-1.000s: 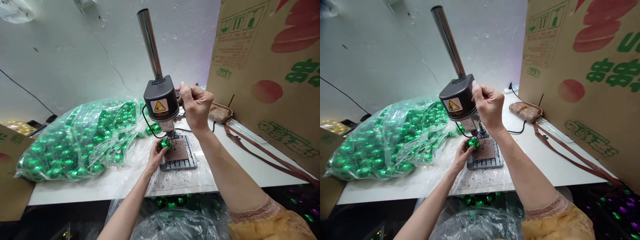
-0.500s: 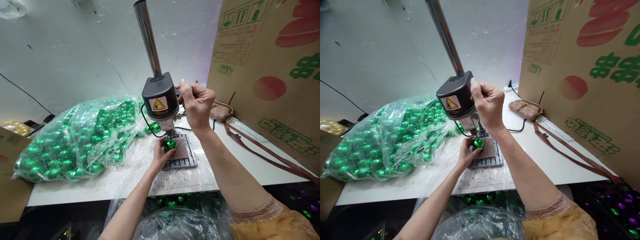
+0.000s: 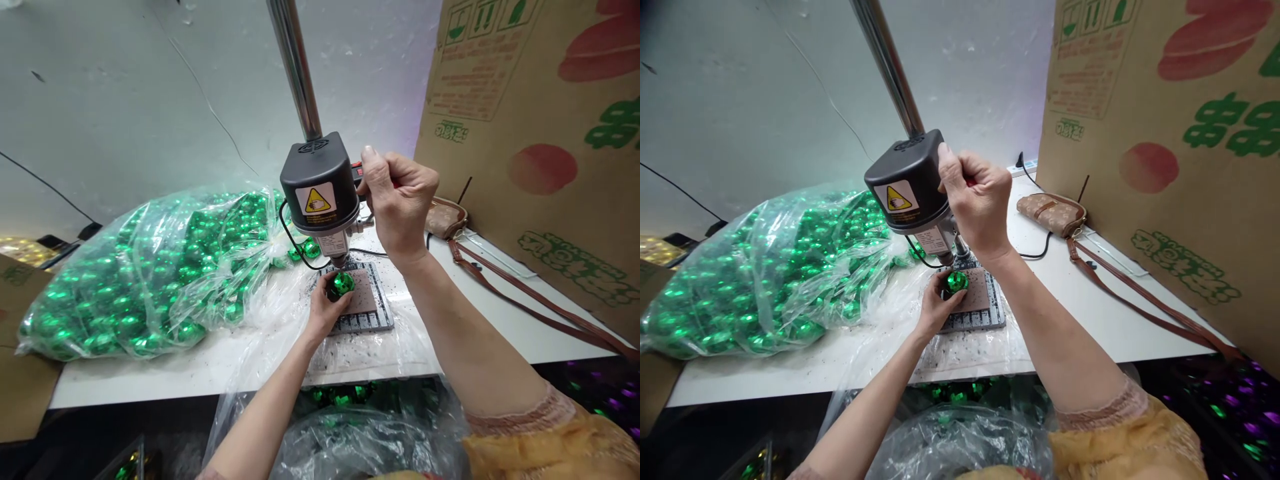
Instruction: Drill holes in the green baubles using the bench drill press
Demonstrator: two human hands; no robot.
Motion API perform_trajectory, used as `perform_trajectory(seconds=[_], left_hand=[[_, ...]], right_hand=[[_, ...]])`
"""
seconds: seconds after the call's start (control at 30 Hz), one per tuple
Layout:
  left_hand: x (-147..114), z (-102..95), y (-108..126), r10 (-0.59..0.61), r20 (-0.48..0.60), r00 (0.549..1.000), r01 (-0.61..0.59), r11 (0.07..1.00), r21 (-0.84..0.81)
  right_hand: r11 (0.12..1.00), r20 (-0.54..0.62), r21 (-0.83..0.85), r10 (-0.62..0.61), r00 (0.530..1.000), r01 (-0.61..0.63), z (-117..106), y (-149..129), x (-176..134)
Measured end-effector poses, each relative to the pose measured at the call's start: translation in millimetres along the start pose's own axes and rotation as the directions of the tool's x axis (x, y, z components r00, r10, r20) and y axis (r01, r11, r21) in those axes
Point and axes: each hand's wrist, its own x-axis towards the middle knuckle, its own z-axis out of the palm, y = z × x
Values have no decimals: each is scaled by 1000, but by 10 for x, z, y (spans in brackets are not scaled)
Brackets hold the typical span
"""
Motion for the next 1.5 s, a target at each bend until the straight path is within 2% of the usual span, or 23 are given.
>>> perform_trajectory(seconds=[0.13, 0.3, 0.47, 0.63, 0.83, 0.93, 1.03, 1.13, 1.33, 1.5], left_hand=[[31, -16, 2, -51, -30, 998, 47, 994, -103], [60, -53, 27, -51, 17, 999, 52, 995, -85], [74, -73, 52, -62, 28, 998, 64, 993, -96], [96, -102, 51, -54, 76, 996, 63, 991, -117], [110, -119, 35, -47, 113, 993, 56, 995, -85], [102, -107, 23, -23, 117, 993, 26, 1000, -16], [71, -55, 0, 24, 103, 994, -31, 997, 68], [27, 15, -36, 58, 84, 995, -63, 996, 58], [-4, 2, -89, 48, 83, 995, -57, 993, 103], [12, -63, -126, 156, 126, 980, -185, 944, 272]], right_hand=[[1000, -4, -29, 4, 1000, -4, 9, -17, -5], [999, 4, -42, 8, 1000, -8, 23, -16, 59], [990, 89, -67, 131, 987, -126, 75, 37, 210], [983, 81, -56, 182, 980, -177, 105, 45, 258], [982, 77, -71, 179, 981, -174, 95, 35, 249], [985, 78, -73, 159, 984, -154, 95, 40, 251], [983, 86, -96, 166, 982, -157, 96, 50, 250], [983, 98, -110, 160, 982, -149, 94, 64, 251], [991, 111, -18, 132, 985, -131, 96, 105, 262], [991, 4, 134, -13, 1000, 12, 57, 87, 110]])
